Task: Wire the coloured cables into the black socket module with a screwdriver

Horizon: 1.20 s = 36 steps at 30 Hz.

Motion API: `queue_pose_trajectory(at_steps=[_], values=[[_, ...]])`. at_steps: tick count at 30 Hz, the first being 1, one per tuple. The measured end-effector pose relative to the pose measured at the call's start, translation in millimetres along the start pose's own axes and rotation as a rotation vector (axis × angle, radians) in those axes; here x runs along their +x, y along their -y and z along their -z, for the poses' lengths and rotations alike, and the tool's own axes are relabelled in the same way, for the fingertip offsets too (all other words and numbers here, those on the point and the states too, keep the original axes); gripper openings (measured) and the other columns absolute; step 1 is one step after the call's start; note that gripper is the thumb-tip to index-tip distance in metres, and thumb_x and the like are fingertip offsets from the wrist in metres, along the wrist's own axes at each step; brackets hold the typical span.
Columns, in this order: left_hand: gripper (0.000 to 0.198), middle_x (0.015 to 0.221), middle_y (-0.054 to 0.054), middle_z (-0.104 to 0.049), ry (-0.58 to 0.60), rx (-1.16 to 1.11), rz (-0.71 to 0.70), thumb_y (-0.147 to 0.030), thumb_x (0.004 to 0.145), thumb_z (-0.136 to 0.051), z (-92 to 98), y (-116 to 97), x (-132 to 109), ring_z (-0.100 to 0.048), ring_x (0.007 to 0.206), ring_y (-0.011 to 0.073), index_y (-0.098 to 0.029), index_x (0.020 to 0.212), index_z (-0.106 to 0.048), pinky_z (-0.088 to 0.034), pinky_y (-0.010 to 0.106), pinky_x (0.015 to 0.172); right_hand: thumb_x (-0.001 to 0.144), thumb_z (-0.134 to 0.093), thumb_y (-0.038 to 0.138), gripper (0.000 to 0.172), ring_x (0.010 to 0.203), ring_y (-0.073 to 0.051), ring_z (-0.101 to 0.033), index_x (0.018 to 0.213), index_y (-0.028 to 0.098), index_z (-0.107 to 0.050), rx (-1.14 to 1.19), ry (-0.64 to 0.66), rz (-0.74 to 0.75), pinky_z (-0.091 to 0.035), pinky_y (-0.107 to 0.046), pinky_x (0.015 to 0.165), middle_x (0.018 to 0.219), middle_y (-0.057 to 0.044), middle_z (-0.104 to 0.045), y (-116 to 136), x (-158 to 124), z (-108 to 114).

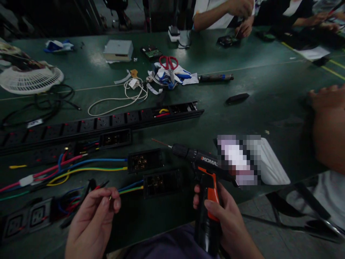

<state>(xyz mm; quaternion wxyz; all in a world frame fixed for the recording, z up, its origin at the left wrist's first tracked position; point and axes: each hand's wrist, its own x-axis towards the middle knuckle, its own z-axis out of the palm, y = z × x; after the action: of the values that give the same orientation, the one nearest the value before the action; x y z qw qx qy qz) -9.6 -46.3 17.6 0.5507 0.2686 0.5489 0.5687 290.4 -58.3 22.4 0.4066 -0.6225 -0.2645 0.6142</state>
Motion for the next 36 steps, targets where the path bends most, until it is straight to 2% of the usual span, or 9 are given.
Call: queue_pose_trajectory(at_steps=[3,7,10,13,16,20,24,31,36], values=[[0.016,0.090,0.004,-0.063,0.013,0.012,-0.008,-0.031,0.086,-0.072,-2.5,0,0,-0.057,0.071,0.0122,-0.020,0.096,-0.067,-0.052,0.022,0.063,0.075,-0.071,0.052,0.077,0.086,-0.013,-0.057,0.119,0.011,-0.023,-0.015,0.107,0.100,-0.054,-0.024,0.072,0.113,-0.015,-0.045,-4,-2,6],[0.014,0.089,0.004,-0.065,0.043,0.174,-0.065,-0.033,0.089,-0.068,-6.8,-2,-2,-0.057,0.070,0.0130,-0.021,0.094,-0.066,-0.051,0.023,0.064,0.087,-0.065,0.040,0.053,0.090,-0.008,-0.054,0.104,0.008,-0.025,0.010,0.367,0.306,-0.055,-0.025,0.083,0.097,-0.007,-0.042,3,-2,5],[0.014,0.090,0.004,-0.067,0.081,0.441,-0.196,-0.034,0.093,-0.062,-7.1,-7,3,-0.061,0.077,0.0163,-0.022,0.096,-0.067,-0.051,0.025,0.070,0.086,-0.065,0.057,0.066,0.077,-0.005,-0.051,0.094,0.005,-0.025,0.176,0.482,0.364,-0.052,-0.021,0.075,0.082,-0.005,-0.038,11,0,-3],[0.015,0.092,0.005,-0.068,0.183,0.740,-0.309,-0.033,0.095,-0.056,-6.4,-13,16,-0.064,0.084,0.0193,-0.023,0.098,-0.067,-0.049,0.027,0.075,0.088,-0.050,0.074,0.072,0.069,-0.005,-0.048,0.098,0.008,-0.024,0.254,0.451,0.336,-0.049,-0.020,0.065,0.079,-0.004,-0.035,17,1,-10],[0.018,0.094,0.004,-0.069,0.223,0.980,-0.385,-0.031,0.097,-0.049,-8.0,-19,32,-0.066,0.087,0.0207,-0.024,0.100,-0.066,-0.047,0.030,0.078,0.096,-0.048,0.055,0.054,0.069,-0.007,-0.050,0.105,0.010,-0.019,0.153,0.387,0.304,-0.048,-0.020,0.062,0.081,-0.004,-0.039,19,1,-13],[0.021,0.095,0.005,-0.071,0.255,1.092,-0.424,-0.031,0.098,-0.044,-15.3,-20,46,-0.068,0.087,0.0219,-0.023,0.100,-0.064,-0.048,0.031,0.075,0.090,-0.054,0.053,0.059,0.074,-0.010,-0.056,0.109,0.010,-0.020,0.025,0.326,0.235,-0.051,-0.022,0.064,0.096,-0.010,-0.048,19,2,-16],[0.022,0.095,0.006,-0.071,0.265,1.137,-0.459,-0.028,0.098,-0.044,-25.9,-20,57,-0.068,0.088,0.0238,-0.022,0.099,-0.065,-0.049,0.033,0.077,0.084,-0.064,0.048,0.063,0.087,-0.014,-0.060,0.116,0.008,-0.028,-0.020,0.340,0.190,-0.056,-0.024,0.076,0.106,-0.015,-0.050,19,1,-18],[0.025,0.101,0.009,-0.072,0.213,1.061,-0.532,-0.027,0.095,-0.049,-40.1,-22,73,-0.067,0.095,0.0273,-0.021,0.104,-0.071,-0.049,0.038,0.088,0.095,-0.051,0.036,0.041,0.070,0.001,-0.051,0.117,0.011,-0.027,0.202,0.565,0.240,-0.051,-0.016,0.071,0.109,-0.009,-0.049,16,3,-30],[0.024,0.097,0.006,-0.074,0.142,0.786,-0.375,-0.033,0.092,-0.058,-34.6,-24,58,-0.069,0.088,0.0229,-0.023,0.109,-0.073,-0.053,0.033,0.081,0.092,-0.054,0.041,0.048,0.071,0.000,-0.050,0.115,0.009,-0.026,0.193,0.516,0.141,-0.049,-0.016,0.070,0.110,-0.012,-0.049,10,6,-35]])
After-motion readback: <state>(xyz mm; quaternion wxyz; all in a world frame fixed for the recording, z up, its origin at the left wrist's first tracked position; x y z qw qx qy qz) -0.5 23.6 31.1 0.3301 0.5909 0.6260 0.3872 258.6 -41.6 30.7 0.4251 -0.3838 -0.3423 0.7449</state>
